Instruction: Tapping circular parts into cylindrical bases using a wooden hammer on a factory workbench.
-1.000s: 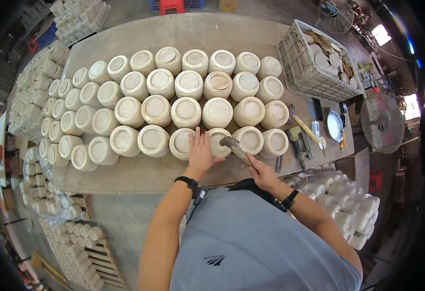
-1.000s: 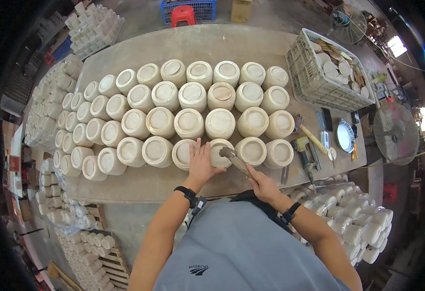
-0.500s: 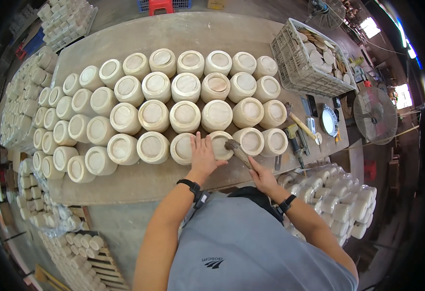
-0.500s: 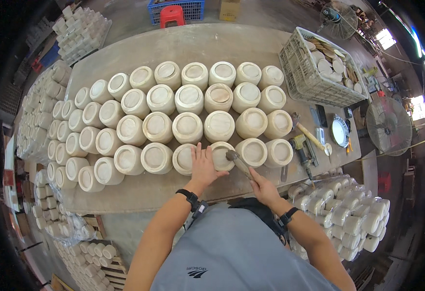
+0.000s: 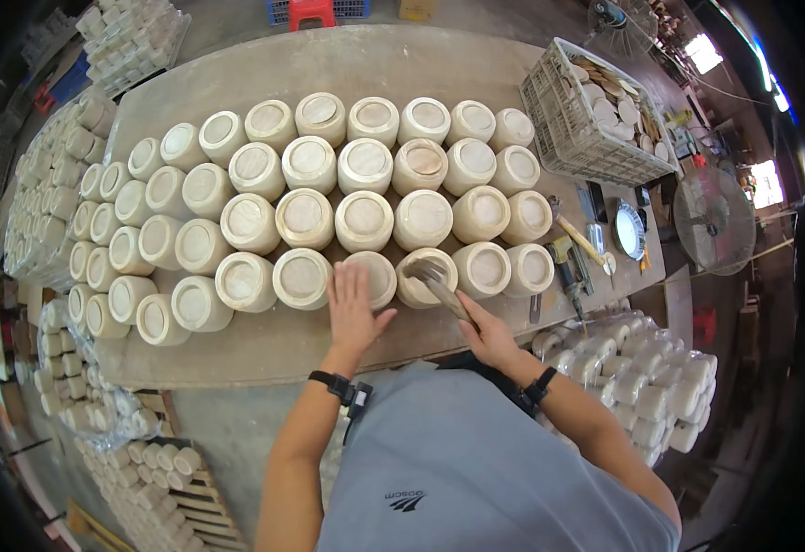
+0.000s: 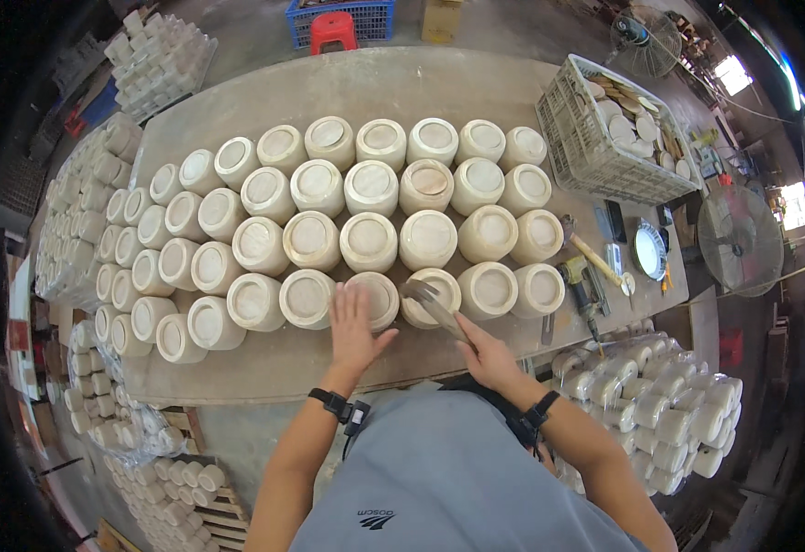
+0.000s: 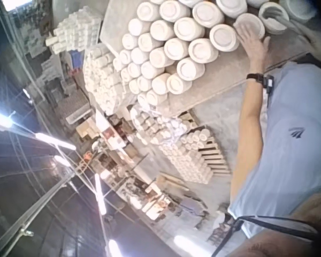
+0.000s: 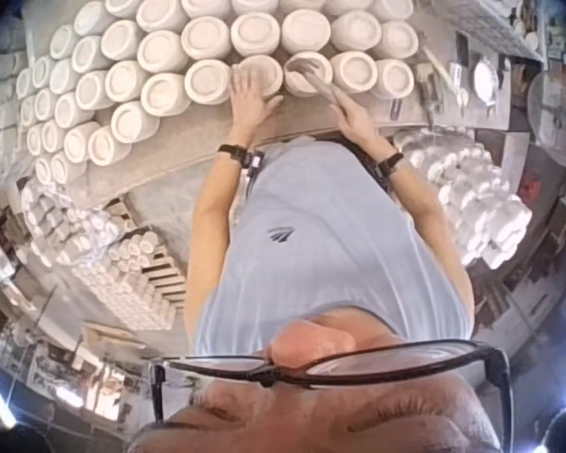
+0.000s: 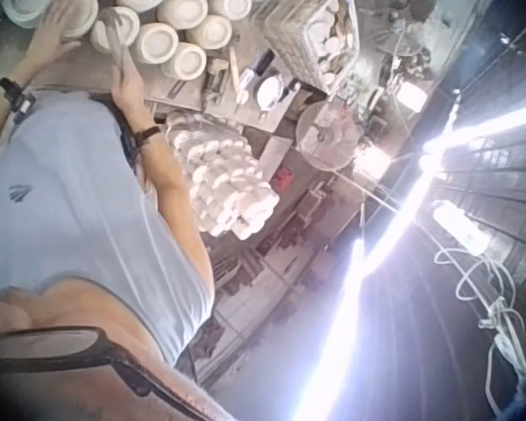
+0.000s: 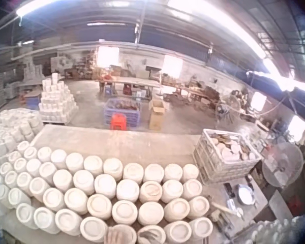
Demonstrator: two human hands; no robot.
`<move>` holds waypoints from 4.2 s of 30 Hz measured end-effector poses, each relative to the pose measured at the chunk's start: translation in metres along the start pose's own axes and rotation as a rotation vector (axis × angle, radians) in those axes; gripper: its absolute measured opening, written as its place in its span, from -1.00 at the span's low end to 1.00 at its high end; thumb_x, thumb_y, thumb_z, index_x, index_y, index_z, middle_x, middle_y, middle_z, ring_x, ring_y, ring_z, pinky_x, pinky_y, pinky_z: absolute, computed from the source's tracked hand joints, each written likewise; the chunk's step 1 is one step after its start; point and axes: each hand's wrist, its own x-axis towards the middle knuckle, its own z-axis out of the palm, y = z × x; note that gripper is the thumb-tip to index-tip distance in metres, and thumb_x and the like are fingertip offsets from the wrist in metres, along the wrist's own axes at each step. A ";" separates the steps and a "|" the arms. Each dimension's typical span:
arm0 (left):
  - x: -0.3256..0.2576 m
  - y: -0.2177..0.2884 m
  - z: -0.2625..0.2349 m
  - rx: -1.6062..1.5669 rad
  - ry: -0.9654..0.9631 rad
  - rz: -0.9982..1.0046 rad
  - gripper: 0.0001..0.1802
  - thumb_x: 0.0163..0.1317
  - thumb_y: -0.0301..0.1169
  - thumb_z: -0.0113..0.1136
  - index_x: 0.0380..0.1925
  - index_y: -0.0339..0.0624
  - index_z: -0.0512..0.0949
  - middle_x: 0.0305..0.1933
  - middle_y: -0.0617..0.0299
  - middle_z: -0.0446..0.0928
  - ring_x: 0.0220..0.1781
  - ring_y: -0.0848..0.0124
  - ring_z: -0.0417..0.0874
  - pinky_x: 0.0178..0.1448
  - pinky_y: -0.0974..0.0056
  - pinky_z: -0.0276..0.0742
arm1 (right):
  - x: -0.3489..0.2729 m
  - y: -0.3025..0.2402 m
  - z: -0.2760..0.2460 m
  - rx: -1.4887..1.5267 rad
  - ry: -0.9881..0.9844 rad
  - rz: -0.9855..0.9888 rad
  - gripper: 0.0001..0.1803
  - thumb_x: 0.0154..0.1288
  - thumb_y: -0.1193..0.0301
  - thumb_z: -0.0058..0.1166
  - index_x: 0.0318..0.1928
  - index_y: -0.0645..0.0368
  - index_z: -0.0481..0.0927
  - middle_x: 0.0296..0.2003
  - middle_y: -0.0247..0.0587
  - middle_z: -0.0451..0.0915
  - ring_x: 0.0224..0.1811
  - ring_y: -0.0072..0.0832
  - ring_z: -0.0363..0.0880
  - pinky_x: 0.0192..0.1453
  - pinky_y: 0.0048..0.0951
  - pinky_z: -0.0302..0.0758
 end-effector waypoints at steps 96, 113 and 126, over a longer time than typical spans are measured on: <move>-0.010 -0.027 0.014 -0.159 0.247 -0.051 -0.19 -0.20 -0.12 0.72 -0.06 -0.17 0.37 0.51 -0.27 0.32 0.58 -0.03 0.31 0.66 -0.30 -0.11 | 0.066 -0.027 0.046 -0.250 -0.153 -0.148 -0.34 0.51 0.36 0.07 0.56 -0.06 0.27 -0.20 0.13 0.66 -0.16 0.10 0.68 -0.05 -0.05 0.62; -0.007 -0.026 0.014 -0.136 0.237 -0.049 -0.27 -0.20 -0.10 0.71 -0.15 -0.16 0.43 0.49 -0.25 0.35 0.58 -0.01 0.32 0.67 -0.26 -0.05 | 0.055 -0.021 0.043 -0.012 0.083 -0.240 -0.35 0.54 0.42 0.04 0.58 -0.01 0.26 0.17 0.17 0.63 0.15 0.00 0.68 0.23 -0.21 0.57; -0.009 -0.025 0.006 0.024 0.103 0.015 -0.06 0.02 0.05 0.54 0.47 0.33 0.41 0.53 -0.25 0.22 0.59 -0.12 0.21 0.63 -0.37 -0.09 | 0.037 -0.003 0.019 0.337 -0.006 0.159 -0.36 0.56 0.39 0.07 0.58 0.05 0.26 -0.05 -0.07 0.67 -0.09 -0.49 0.61 0.11 -0.42 0.53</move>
